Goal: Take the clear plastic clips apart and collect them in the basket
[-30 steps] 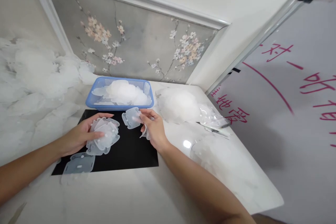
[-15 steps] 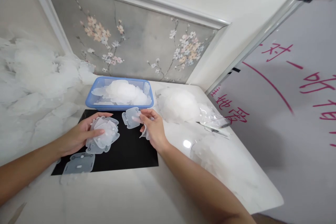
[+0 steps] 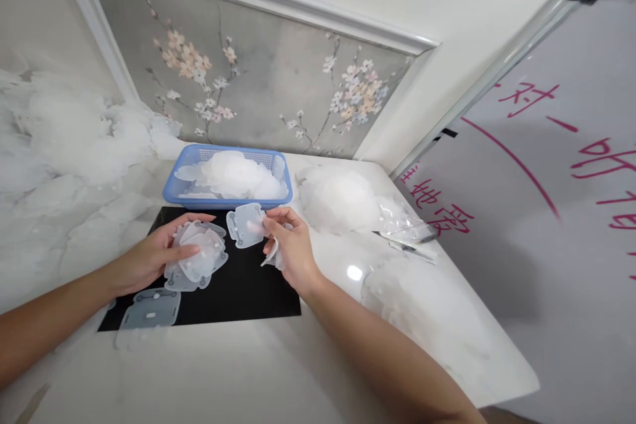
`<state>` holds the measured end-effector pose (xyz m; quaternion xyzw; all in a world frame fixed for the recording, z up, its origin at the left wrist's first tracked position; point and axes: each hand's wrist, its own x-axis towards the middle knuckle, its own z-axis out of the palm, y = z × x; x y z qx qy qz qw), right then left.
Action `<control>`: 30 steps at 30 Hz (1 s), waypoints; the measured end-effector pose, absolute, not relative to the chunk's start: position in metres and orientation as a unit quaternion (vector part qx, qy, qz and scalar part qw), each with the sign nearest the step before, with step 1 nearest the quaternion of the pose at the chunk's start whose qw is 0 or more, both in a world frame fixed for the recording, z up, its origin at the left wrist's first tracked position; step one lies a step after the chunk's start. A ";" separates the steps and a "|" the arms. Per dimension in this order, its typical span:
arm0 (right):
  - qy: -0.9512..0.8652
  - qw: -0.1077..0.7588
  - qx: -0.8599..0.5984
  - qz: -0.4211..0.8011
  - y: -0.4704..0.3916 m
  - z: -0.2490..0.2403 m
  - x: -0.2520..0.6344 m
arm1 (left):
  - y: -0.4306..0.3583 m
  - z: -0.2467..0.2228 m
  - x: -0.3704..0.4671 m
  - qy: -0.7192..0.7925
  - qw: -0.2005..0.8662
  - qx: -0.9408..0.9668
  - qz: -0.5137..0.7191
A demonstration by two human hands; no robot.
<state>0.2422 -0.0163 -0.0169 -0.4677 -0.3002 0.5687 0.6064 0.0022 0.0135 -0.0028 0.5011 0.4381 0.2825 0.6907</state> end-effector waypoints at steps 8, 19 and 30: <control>-0.310 0.597 -0.479 0.564 -0.017 -0.018 0.239 | 0.013 -0.005 0.002 0.436 0.693 0.501 0.280; -0.515 0.420 -0.746 -0.049 0.015 0.031 0.352 | 0.014 -0.006 -0.003 0.424 0.714 0.490 0.266; -0.577 0.277 -0.763 -0.090 0.003 0.029 0.364 | 0.015 -0.014 -0.008 0.367 0.754 0.473 0.271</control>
